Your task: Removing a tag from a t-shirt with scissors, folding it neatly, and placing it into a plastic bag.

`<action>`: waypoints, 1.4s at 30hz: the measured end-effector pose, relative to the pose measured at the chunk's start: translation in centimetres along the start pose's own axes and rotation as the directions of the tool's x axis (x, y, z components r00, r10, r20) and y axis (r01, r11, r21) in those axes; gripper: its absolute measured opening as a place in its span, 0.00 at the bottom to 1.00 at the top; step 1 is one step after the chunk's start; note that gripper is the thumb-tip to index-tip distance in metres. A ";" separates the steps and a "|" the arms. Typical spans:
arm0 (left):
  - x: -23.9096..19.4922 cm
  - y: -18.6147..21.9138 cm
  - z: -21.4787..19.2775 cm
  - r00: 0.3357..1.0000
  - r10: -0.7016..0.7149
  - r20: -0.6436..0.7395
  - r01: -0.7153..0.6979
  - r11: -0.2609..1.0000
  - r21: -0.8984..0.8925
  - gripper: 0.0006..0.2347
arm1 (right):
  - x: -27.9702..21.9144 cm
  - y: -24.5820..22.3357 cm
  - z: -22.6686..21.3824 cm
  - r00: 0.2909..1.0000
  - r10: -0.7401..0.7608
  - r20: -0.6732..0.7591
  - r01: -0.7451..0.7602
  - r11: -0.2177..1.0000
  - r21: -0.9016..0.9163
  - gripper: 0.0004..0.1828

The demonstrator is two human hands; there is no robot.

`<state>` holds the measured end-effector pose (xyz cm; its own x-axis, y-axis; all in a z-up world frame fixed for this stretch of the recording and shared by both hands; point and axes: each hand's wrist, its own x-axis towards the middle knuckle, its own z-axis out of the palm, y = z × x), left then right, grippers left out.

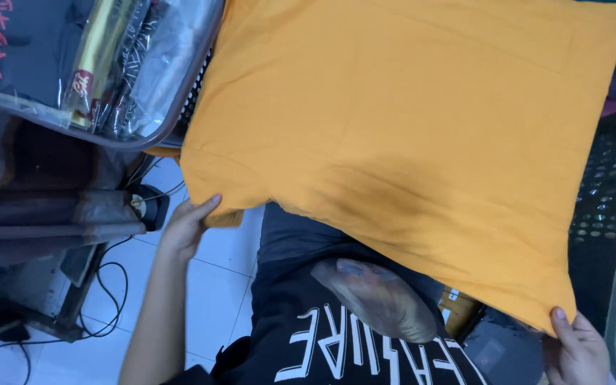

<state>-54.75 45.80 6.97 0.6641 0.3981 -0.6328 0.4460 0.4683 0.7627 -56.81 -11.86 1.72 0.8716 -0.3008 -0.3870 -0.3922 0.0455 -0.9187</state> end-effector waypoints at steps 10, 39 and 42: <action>1.3 -0.5 -6.3 0.885 0.448 0.123 -0.452 0.892 0.009 0.05 | -0.7 -2.4 0.3 0.945 -0.243 -0.217 0.201 0.959 -0.201 0.12; 14.4 13.9 13.0 0.898 0.438 -0.045 -0.423 0.829 -0.367 0.05 | 16.9 -16.1 11.5 0.977 0.002 -0.214 0.093 0.897 0.432 0.09; 17.8 13.9 13.7 0.955 0.283 -0.083 -0.291 0.854 -0.432 0.02 | 18.8 -15.7 12.4 0.969 0.036 -0.245 0.064 0.919 0.389 0.09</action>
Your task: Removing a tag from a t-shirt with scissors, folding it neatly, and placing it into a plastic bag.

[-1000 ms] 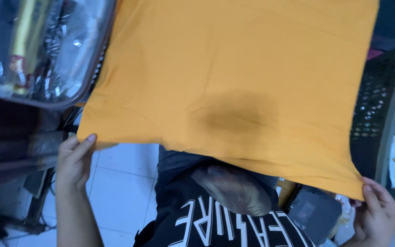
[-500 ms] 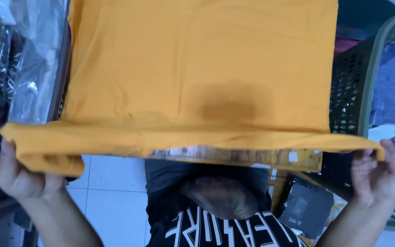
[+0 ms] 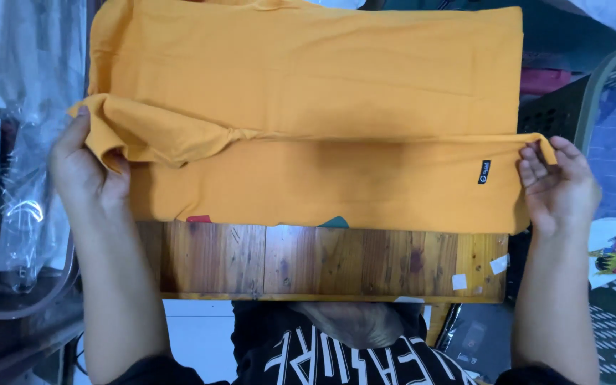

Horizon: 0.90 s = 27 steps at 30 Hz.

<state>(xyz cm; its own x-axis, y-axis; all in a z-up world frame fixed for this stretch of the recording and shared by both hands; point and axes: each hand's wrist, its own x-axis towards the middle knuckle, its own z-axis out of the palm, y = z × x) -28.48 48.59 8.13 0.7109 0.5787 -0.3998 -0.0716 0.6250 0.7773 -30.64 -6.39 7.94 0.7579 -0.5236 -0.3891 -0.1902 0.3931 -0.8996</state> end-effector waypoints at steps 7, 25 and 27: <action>1.9 -2.3 -3.8 0.813 0.030 0.581 0.191 0.929 -0.315 0.20 | -0.3 2.1 0.9 0.978 -0.195 -0.073 0.182 0.970 -0.160 0.30; -10.4 -4.6 -5.1 0.506 -0.108 0.856 -0.801 -0.428 0.419 0.21 | -6.3 4.2 -2.4 0.677 -0.067 0.733 0.681 -0.320 -0.658 0.36; -12.6 -5.3 -5.8 0.520 -0.095 0.849 -0.785 -0.443 0.432 0.23 | -6.5 3.7 -3.4 0.668 -0.065 0.741 0.699 -0.287 -0.655 0.36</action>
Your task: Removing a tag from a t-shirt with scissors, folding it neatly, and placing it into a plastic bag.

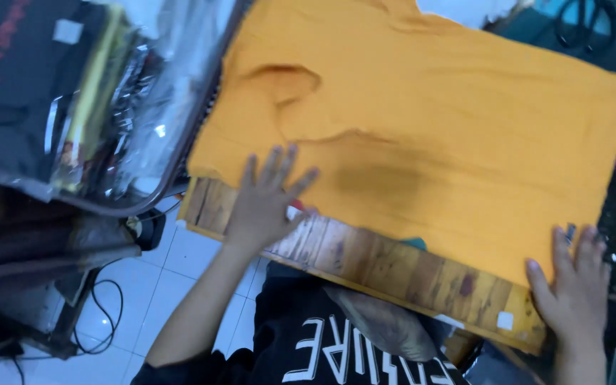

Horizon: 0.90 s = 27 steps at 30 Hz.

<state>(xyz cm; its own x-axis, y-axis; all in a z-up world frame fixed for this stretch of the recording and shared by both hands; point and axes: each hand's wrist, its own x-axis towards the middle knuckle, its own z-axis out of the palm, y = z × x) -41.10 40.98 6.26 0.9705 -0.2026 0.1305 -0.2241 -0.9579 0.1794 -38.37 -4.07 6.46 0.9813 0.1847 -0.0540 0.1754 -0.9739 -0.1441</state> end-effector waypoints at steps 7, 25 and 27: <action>-4.7 2.5 -3.3 0.940 -0.110 -0.324 -0.019 0.929 -0.369 0.16 | -1.3 4.5 1.4 0.981 -0.096 -0.170 0.074 0.988 -0.133 0.36; -8.6 -5.3 -2.5 0.811 -0.498 -0.308 0.013 0.541 -0.841 0.03 | 13.9 -31.3 3.4 0.801 -0.593 -0.087 0.589 0.805 -0.063 0.30; -8.4 -6.2 -2.0 0.826 -0.470 -0.311 0.007 0.561 -0.828 0.02 | 14.4 -31.0 3.4 0.760 -0.641 -0.107 0.637 0.767 -0.069 0.22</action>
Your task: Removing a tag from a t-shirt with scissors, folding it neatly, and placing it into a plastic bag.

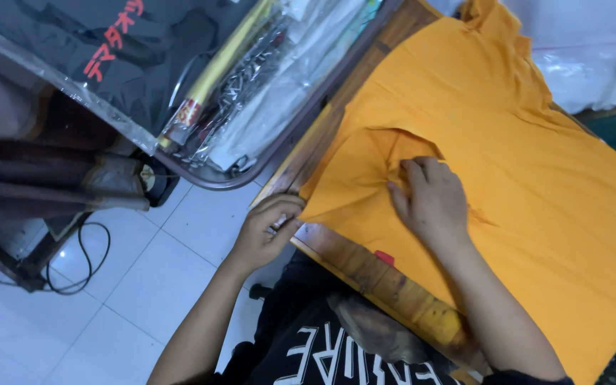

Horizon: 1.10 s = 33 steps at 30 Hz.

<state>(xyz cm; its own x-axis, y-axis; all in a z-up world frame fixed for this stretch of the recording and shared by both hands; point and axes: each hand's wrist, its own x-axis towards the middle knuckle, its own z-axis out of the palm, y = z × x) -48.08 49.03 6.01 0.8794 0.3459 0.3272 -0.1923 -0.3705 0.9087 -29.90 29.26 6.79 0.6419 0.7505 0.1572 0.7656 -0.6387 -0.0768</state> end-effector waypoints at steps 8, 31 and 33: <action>-0.3 -1.1 0.6 0.986 0.114 -0.123 -0.036 0.863 0.505 0.15 | 2.1 11.2 1.2 0.968 0.212 -0.137 -0.178 0.958 0.222 0.04; -1.0 -0.6 4.8 0.945 -0.002 -0.327 0.270 0.570 0.776 0.27 | 5.0 0.1 1.9 0.970 -0.232 0.069 0.211 0.950 0.228 0.28; -1.2 -0.1 4.7 0.954 -0.020 -0.298 0.255 0.570 0.781 0.26 | 4.2 -0.3 1.0 0.972 -0.231 0.043 0.219 0.957 0.190 0.28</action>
<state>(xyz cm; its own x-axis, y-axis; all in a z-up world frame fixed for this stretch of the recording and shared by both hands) -47.04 44.55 4.34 0.7135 0.5941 0.3715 0.4551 -0.7961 0.3990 -27.42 32.75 6.51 0.4492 0.8842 0.1279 0.8813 -0.4150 -0.2261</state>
